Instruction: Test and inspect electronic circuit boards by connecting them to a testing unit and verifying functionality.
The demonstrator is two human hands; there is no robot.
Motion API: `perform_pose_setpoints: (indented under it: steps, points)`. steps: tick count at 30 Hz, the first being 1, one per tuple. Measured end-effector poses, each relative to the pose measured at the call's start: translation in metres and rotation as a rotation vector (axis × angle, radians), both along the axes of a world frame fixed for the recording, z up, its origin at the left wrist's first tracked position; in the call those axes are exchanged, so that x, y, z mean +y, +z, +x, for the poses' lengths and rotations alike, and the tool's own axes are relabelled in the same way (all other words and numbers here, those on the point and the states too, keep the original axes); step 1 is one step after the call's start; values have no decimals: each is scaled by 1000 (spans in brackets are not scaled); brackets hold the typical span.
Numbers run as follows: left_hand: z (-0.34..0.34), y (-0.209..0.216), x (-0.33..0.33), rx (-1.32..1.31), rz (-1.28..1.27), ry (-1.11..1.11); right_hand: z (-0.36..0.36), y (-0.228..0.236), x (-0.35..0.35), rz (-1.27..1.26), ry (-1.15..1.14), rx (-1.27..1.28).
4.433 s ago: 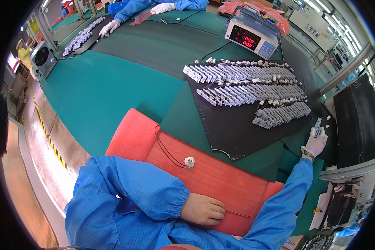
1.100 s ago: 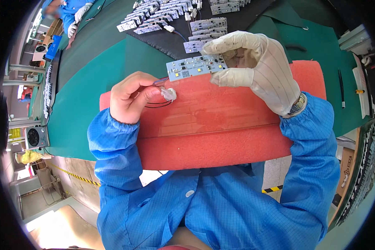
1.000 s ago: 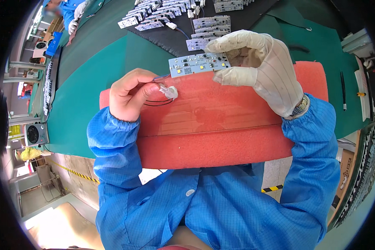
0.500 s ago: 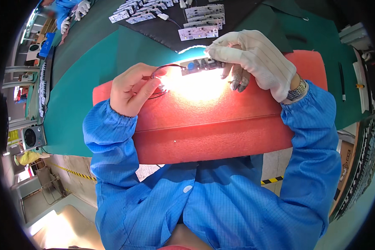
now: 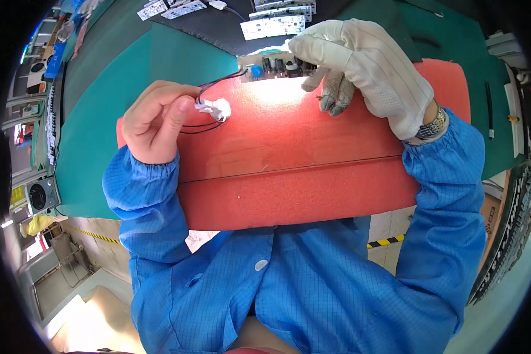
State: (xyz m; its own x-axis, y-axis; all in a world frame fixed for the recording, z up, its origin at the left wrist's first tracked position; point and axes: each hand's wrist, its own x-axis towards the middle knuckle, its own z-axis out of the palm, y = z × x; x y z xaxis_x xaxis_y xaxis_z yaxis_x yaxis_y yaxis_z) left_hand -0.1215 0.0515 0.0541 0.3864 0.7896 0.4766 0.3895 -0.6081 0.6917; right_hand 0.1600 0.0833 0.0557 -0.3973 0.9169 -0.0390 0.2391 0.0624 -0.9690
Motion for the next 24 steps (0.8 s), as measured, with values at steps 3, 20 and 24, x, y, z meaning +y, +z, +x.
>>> perform_pose_setpoints:
  steps: [3, 20, 24]
  points:
    - [1, -2, 1, -38, 26, -5, 9, -6, 3, 146, 88, -35]
    - [-54, 0, 46, -563, -486, -43, -15, 8, 18, 1234, -183, -554]
    - [-61, 1, 45, -492, -251, 185, -23, 12, 7, 984, -88, -350]
